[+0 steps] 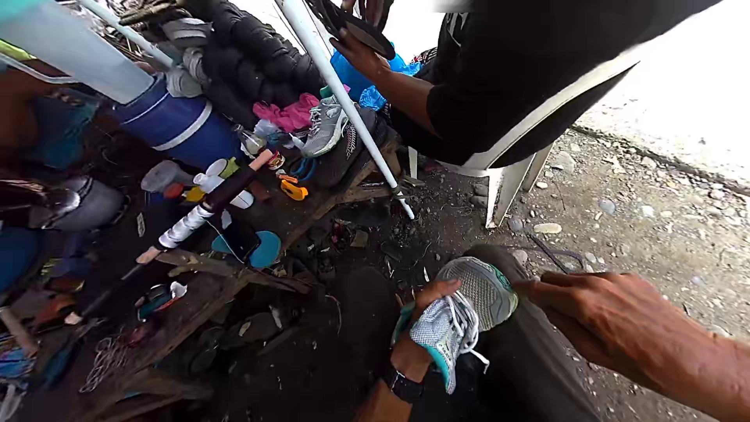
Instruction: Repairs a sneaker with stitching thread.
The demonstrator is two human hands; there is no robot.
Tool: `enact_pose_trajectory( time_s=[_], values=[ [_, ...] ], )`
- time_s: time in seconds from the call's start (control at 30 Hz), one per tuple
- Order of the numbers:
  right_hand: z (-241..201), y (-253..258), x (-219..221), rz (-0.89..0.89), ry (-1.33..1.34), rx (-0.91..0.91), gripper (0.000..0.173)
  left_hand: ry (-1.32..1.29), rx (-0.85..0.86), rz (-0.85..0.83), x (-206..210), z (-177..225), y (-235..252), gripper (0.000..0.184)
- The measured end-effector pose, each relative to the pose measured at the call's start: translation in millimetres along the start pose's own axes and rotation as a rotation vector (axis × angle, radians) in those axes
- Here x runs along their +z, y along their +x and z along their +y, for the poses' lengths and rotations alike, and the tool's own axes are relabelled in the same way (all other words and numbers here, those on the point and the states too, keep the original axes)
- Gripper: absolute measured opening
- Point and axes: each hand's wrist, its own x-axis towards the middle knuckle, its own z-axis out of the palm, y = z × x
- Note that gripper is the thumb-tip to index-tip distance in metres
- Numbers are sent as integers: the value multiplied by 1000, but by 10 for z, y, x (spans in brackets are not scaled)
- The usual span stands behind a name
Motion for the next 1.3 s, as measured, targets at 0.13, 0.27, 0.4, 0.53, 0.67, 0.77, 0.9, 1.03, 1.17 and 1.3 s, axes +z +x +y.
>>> enact_pose_trajectory(
  time_s=[0.13,0.27,0.4,0.53,0.67,0.77,0.9,1.03,1.17,1.3],
  values=[
    [-49,16,9,5,-54,-8,30,-86,-74,-82,3,52,29,30],
    [-103,44,-15,-14,-93,-6,28,-168,-141,-157,-52,27,19,24],
    [-159,84,-34,-49,-136,3,24,-141,-155,-145,-2,77,-26,27],
    [-191,128,-70,-102,-162,7,19,-139,-154,-146,-21,57,-19,25],
    [-215,186,-105,-166,-177,7,16,-117,-151,-152,-20,76,-6,29],
    [-245,229,-132,-222,-188,18,12,-127,-153,-151,-49,40,2,27],
    [-265,281,-151,-285,-195,28,10,-122,-121,-182,-90,9,20,24],
    [-298,315,-143,-305,-228,19,8,-88,-126,-141,-54,39,22,29],
    [-300,325,-90,-244,-246,-24,8,-62,-99,-110,-28,25,3,26],
    [-301,383,-64,-275,-241,-27,12,-95,-112,-125,-46,17,14,27]
  ],
)
